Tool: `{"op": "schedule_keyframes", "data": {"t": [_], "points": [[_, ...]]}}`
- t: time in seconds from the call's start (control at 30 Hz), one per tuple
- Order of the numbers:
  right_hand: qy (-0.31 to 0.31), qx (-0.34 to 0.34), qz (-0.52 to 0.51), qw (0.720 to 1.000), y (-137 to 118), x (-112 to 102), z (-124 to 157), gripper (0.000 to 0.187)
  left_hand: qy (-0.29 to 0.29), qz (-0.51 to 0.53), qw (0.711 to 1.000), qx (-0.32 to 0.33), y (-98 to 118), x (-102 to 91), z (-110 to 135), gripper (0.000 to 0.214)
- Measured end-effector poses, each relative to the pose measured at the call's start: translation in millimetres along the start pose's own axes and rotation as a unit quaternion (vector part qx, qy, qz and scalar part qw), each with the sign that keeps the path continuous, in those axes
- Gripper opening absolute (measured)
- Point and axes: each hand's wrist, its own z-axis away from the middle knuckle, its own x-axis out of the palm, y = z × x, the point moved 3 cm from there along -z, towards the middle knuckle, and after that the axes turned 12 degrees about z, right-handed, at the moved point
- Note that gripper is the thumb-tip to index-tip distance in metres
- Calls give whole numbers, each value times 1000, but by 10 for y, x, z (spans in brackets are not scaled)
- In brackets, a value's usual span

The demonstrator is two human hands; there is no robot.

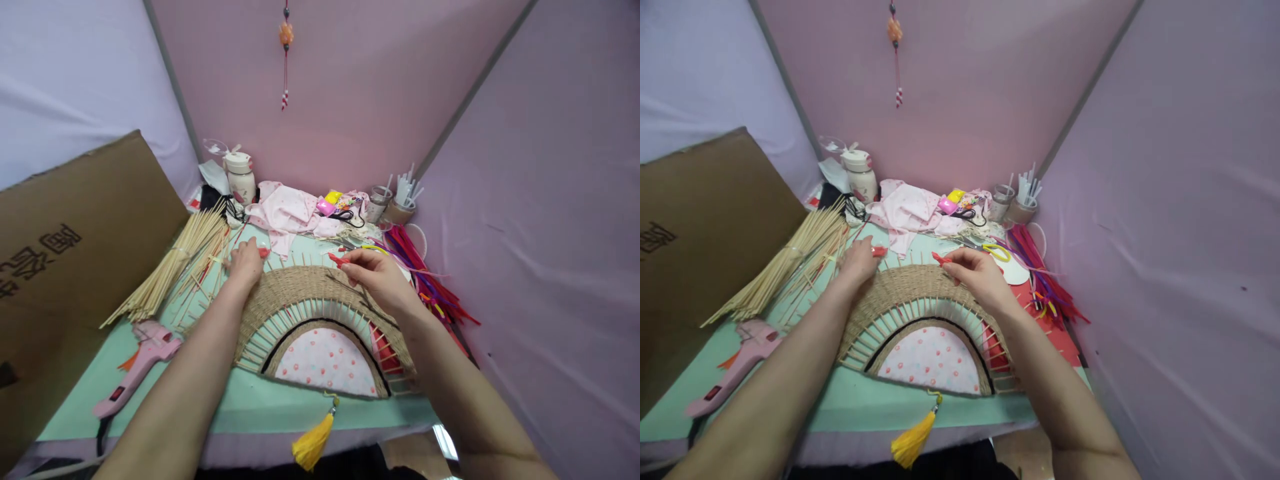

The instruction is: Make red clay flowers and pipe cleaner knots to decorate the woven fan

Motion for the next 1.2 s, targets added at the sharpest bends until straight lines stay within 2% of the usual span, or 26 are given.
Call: {"op": "schedule_keyframes", "data": {"t": [0.07, 0.1, 0.13, 0.17, 0.2, 0.23, 0.33, 0.43, 0.63, 0.8, 0.93, 1.07, 1.2], "points": [[7, -9, 34, 999, 10, 33, -58, 17, 29, 11, 999, -12, 131, -47, 103, 45], [10, -14, 52, 999, 10, 46, -72, 17, 42, 52, 998, -5, 230, -68, 197, 43], [10, -21, 69, 997, 10, 59, -76, 16, 22, 139, 990, 11, 345, -64, 310, 38], [7, -29, 86, 996, 13, 74, -72, 16, -18, 246, 969, 11, 459, -40, 437, 33], [2, -37, 100, 994, 21, 91, -61, 15, -65, 346, 936, -5, 564, 0, 571, 31], [-2, -45, 112, 993, 35, 108, -44, 15, -100, 411, 906, -17, 661, 43, 701, 30], [10, -62, 158, 985, 91, 149, 37, 14, -116, 508, 853, -31, 835, 155, 998, 22], [40, -75, 229, 970, 98, 187, 156, 10, -121, 568, 811, -68, 843, 266, 1134, 23], [53, -73, 266, 960, -33, 254, 354, 19, -171, 626, 741, -175, 754, 372, 1206, 24], [0, -104, 235, 966, -22, 234, 369, 22, -127, 707, 655, -233, 712, 353, 1186, 28], [43, -146, 250, 956, -20, 185, 354, 33, -141, 718, 640, -234, 724, 358, 1188, 34], [49, -219, 324, 919, -80, 243, 387, 10, -150, 716, 633, -252, 716, 385, 1236, 30], [130, -241, 373, 887, -73, 287, 438, 8, -136, 729, 622, -249, 736, 390, 1287, 33]]}}
